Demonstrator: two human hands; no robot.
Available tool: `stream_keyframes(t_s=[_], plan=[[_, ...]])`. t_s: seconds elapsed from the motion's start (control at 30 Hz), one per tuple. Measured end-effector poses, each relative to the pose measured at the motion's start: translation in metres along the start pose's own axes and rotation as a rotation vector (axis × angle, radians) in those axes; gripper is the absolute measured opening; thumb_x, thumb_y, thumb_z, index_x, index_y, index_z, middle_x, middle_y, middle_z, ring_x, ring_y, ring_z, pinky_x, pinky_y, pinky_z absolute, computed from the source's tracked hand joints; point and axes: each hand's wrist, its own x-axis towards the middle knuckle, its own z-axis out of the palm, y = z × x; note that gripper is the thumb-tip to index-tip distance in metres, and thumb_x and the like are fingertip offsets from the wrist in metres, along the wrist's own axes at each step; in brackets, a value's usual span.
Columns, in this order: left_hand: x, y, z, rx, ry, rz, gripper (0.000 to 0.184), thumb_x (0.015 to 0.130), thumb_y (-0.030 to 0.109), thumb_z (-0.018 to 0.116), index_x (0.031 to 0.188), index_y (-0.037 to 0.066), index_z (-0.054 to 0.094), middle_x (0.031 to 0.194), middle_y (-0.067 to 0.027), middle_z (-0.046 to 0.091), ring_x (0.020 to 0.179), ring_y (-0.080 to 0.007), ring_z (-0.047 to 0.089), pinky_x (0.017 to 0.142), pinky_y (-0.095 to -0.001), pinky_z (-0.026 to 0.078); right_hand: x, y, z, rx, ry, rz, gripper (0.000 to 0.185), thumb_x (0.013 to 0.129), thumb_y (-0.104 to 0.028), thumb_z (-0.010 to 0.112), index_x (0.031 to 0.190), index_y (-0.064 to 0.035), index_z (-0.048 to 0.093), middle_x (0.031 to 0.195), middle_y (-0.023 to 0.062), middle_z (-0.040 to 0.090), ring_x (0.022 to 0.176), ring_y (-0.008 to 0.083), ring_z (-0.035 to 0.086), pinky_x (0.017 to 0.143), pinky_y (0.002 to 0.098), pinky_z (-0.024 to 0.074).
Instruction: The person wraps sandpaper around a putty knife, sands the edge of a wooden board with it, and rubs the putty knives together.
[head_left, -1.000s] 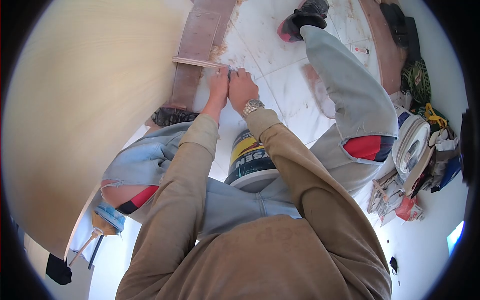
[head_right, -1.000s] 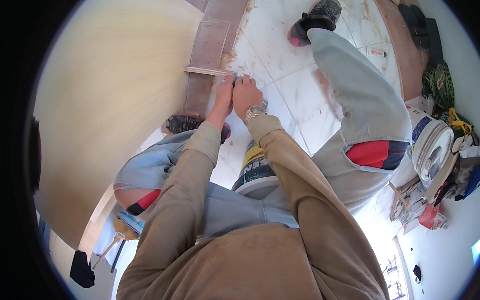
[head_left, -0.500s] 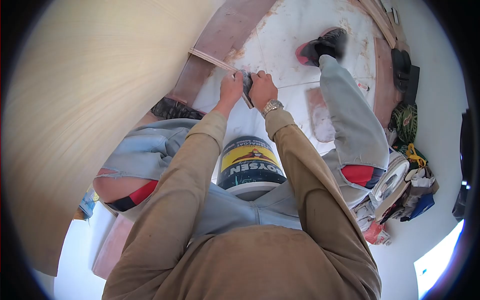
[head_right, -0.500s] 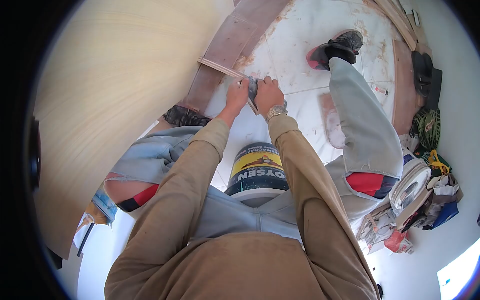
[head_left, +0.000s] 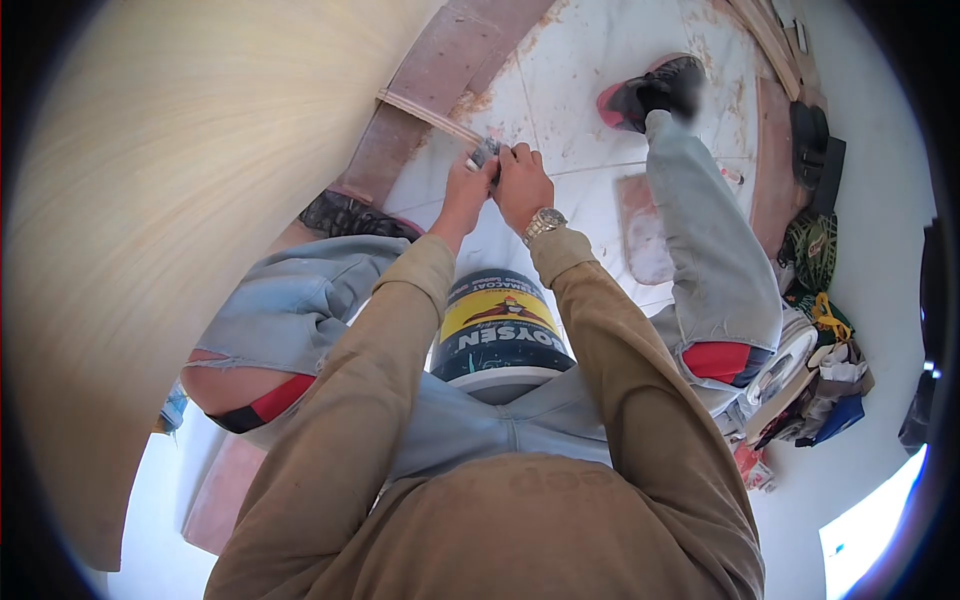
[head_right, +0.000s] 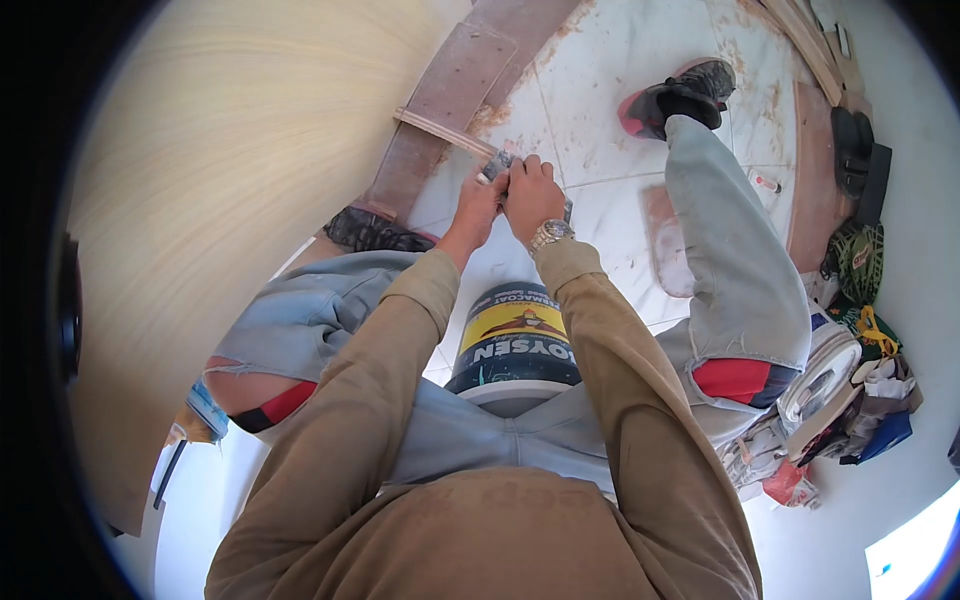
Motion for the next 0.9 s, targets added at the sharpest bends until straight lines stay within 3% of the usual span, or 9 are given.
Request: stream_keyframes(t_s=[0.1,0.2,0.3,0.4,0.6,0.67,0.8,0.9], plan=[[0.009,-0.003,-0.011,0.098,0.090,0.077,0.033,0.091,0.014,0.070,0.118,-0.004,0.065,0.103,-0.0112,0.071,0.089,-0.0175,0.068,0.073,-0.0328,0.053,-0.002,-0.006,-0.006,-0.029,-0.032,-0.020,0.046,0.081,-0.011,0.068,0.126,-0.0060,0.064,0.116,0.0100,0.059,0.108,0.0310,0.058,0.083,0.0428,0.0576],[0.016,0.009,-0.020,0.147,0.017,-0.030,0.026,0.093,0.014,0.070,0.115,0.002,0.067,0.101,-0.0060,0.070,0.085,-0.0154,0.068,0.068,-0.0320,0.055,-0.006,-0.005,-0.007,-0.066,-0.018,-0.076,0.045,0.081,-0.007,0.065,0.125,-0.0062,0.065,0.114,0.0098,0.060,0.107,0.0307,0.058,0.084,0.0423,0.0570],[0.013,0.003,-0.013,0.160,0.051,0.008,0.026,0.087,0.015,0.072,0.105,-0.003,0.071,0.094,-0.0090,0.072,0.079,-0.0182,0.068,0.068,-0.0347,0.053,0.001,-0.002,-0.002,-0.077,0.003,-0.085,0.043,0.080,-0.005,0.063,0.123,-0.0063,0.066,0.111,0.0096,0.062,0.106,0.0314,0.059,0.085,0.0416,0.0559],[0.014,0.010,-0.017,0.194,0.014,-0.040,0.028,0.086,0.018,0.073,0.103,-0.004,0.072,0.093,-0.0097,0.073,0.079,-0.0189,0.069,0.068,-0.0356,0.053,0.007,0.001,-0.004,-0.080,0.013,-0.117,0.041,0.080,-0.004,0.063,0.121,-0.0059,0.067,0.110,0.0096,0.064,0.104,0.0319,0.059,0.086,0.0412,0.0553],[0.027,0.010,-0.020,0.556,0.106,-0.009,0.031,0.086,0.023,0.072,0.100,-0.005,0.073,0.090,-0.0158,0.073,0.081,-0.0218,0.070,0.068,-0.0383,0.053,0.011,-0.008,-0.002,-0.114,-0.010,-0.164,0.040,0.080,-0.005,0.063,0.119,-0.0052,0.067,0.109,0.0101,0.064,0.102,0.0320,0.059,0.084,0.0416,0.0556],[0.022,0.012,-0.018,0.523,0.087,0.016,0.032,0.086,0.024,0.073,0.100,-0.005,0.073,0.090,-0.0173,0.074,0.082,-0.0234,0.071,0.069,-0.0394,0.053,0.005,-0.008,0.001,-0.120,-0.006,-0.160,0.039,0.081,-0.005,0.062,0.119,-0.0053,0.067,0.108,0.0100,0.063,0.102,0.0320,0.060,0.084,0.0417,0.0556],[0.019,0.016,-0.010,0.509,0.099,0.038,0.033,0.085,0.025,0.073,0.099,-0.006,0.073,0.091,-0.0196,0.074,0.083,-0.0262,0.072,0.070,-0.0407,0.054,0.019,-0.002,0.008,-0.138,0.062,-0.139,0.022,0.088,-0.015,0.059,0.106,-0.0077,0.068,0.106,0.0068,0.062,0.102,0.0280,0.061,0.078,0.0407,0.0562],[0.023,0.015,-0.015,0.577,0.046,0.036,0.028,0.091,0.022,0.071,0.100,-0.004,0.072,0.091,-0.0094,0.072,0.079,-0.0153,0.065,0.065,-0.0345,0.051,0.006,0.000,0.003,-0.152,-0.004,-0.166,0.023,0.087,-0.013,0.059,0.107,-0.0067,0.068,0.106,0.0077,0.062,0.103,0.0284,0.060,0.079,0.0420,0.0567]])
